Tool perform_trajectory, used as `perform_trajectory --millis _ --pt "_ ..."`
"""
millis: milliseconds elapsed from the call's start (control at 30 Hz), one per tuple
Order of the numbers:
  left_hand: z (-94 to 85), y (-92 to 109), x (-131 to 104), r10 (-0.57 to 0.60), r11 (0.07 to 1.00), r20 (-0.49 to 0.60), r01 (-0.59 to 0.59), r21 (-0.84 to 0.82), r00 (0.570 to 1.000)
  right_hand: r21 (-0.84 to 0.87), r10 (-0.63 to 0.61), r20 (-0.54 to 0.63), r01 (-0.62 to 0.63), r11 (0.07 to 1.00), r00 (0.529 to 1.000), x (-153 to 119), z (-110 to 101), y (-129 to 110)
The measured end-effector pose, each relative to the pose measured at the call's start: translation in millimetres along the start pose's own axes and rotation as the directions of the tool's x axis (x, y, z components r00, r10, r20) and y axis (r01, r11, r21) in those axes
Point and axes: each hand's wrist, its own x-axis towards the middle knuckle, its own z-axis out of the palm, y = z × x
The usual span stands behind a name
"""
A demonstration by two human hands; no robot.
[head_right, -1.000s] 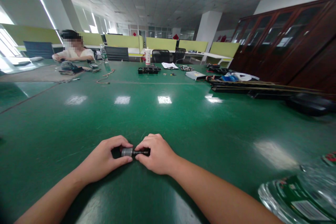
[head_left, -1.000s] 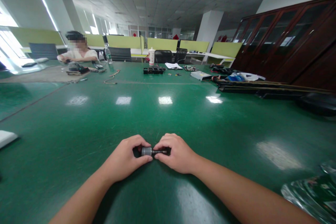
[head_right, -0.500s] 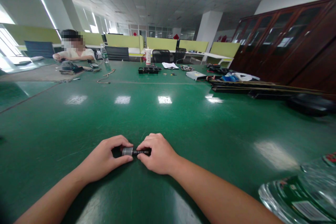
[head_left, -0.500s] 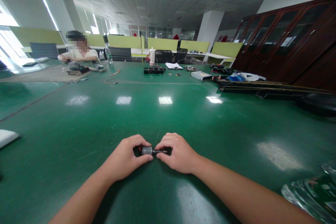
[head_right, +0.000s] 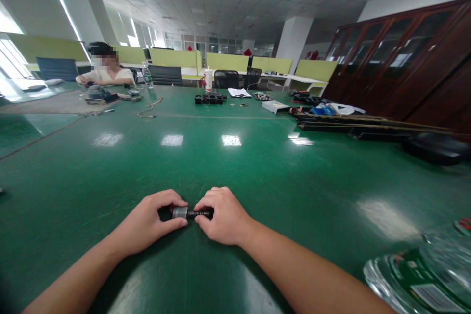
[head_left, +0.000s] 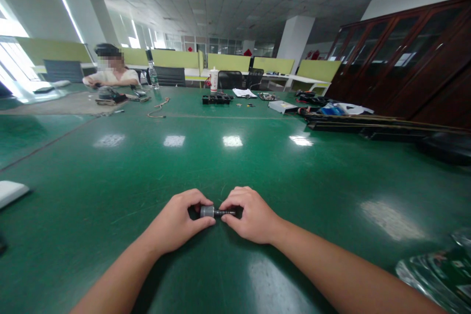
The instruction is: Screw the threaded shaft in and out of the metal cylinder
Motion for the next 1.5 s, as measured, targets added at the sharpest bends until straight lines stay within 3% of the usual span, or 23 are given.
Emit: perform_trajectory --millis 1167,1333,1500 --pt "-4.0 -9.1 -0.9 0.003 0.997 -0.057 0.002 0.081 0.998 -0.073 0.100 -0.024 -0.102 0.992 0.995 0.6 -1.4 4.4" --pt "-3.6 -10.2 -0.3 -0.020 0.996 -0.066 0.026 0.087 0.998 -0.110 0.146 -0.025 -0.147 0.983 0.989 1.3 -3.2 6.0" --pt "-4.5 -10.5 -0.2 -0.057 0.994 -0.098 0.065 0.088 0.994 -0.225 0.224 -0.099 -0.241 0.944 0.970 2.3 -9.4 8.4"
